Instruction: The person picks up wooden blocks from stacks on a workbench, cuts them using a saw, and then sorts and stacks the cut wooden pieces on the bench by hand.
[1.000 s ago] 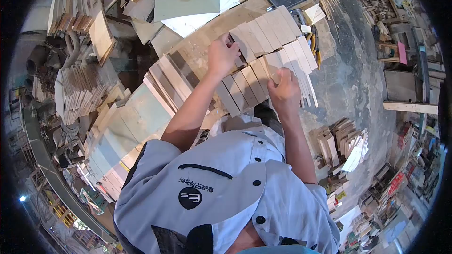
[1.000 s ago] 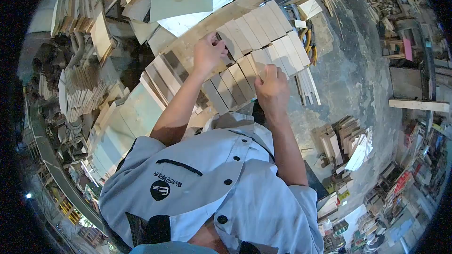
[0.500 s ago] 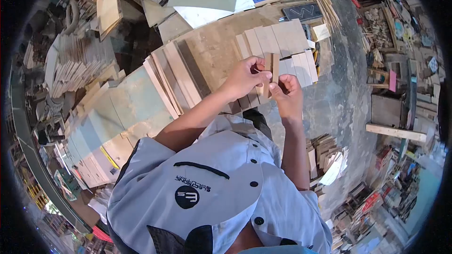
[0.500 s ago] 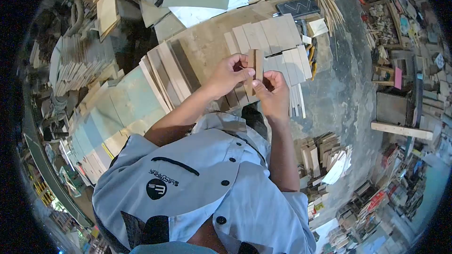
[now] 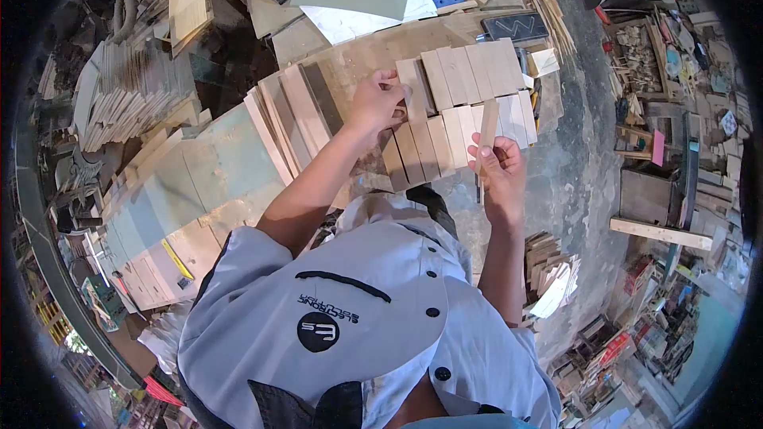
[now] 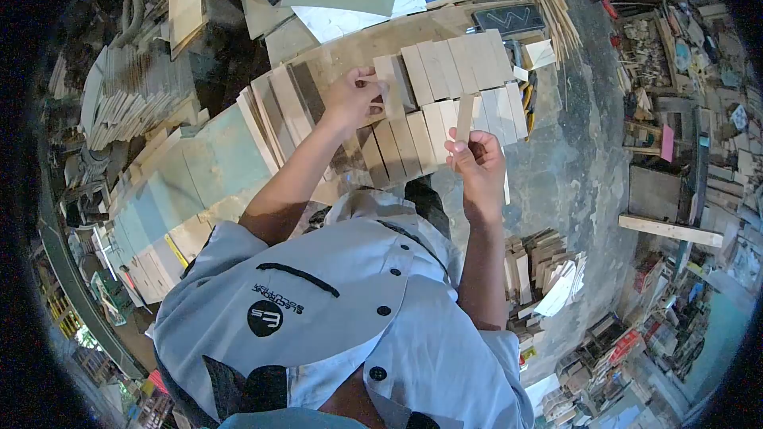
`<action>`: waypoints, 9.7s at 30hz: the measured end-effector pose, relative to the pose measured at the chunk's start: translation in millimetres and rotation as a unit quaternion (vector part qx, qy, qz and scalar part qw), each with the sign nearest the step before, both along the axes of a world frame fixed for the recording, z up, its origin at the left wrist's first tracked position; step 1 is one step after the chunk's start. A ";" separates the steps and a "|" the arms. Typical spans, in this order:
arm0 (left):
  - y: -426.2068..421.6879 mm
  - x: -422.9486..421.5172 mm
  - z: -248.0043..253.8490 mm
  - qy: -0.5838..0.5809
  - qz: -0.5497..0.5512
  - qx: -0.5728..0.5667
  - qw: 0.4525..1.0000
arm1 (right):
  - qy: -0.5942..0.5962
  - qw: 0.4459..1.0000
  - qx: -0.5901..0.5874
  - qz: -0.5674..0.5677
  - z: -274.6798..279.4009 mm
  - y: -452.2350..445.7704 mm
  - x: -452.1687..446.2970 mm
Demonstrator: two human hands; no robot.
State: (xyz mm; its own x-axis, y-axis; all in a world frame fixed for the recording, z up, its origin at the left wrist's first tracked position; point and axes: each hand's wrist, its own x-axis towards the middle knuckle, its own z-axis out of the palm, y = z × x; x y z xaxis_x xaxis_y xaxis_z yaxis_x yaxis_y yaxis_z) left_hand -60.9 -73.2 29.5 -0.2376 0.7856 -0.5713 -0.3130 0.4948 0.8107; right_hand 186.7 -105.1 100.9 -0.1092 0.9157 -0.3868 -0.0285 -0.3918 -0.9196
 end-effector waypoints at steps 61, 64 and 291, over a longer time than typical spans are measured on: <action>22.9 -22.9 -135.5 0.405 -0.081 0.118 0.903 | -0.158 0.972 0.090 0.151 -4.9 -12.0 10.2; 29.0 -15.3 -134.8 0.420 -0.129 0.046 0.897 | -0.162 0.972 0.077 0.154 -5.8 -11.9 11.0; -727.4 -399.3 -31.7 0.226 0.547 0.023 0.806 | -0.145 0.551 0.567 0.595 -92.5 -504.0 -623.5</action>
State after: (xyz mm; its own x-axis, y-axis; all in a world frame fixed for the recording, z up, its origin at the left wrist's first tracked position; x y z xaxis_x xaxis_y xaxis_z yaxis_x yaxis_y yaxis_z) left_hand -460.2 -800.6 -2.2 -0.9781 -0.0173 -0.2072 -0.2079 0.0891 0.9741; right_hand -436.8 -609.1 8.4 -0.9773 -0.0665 0.2011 -0.1591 0.8570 -0.4901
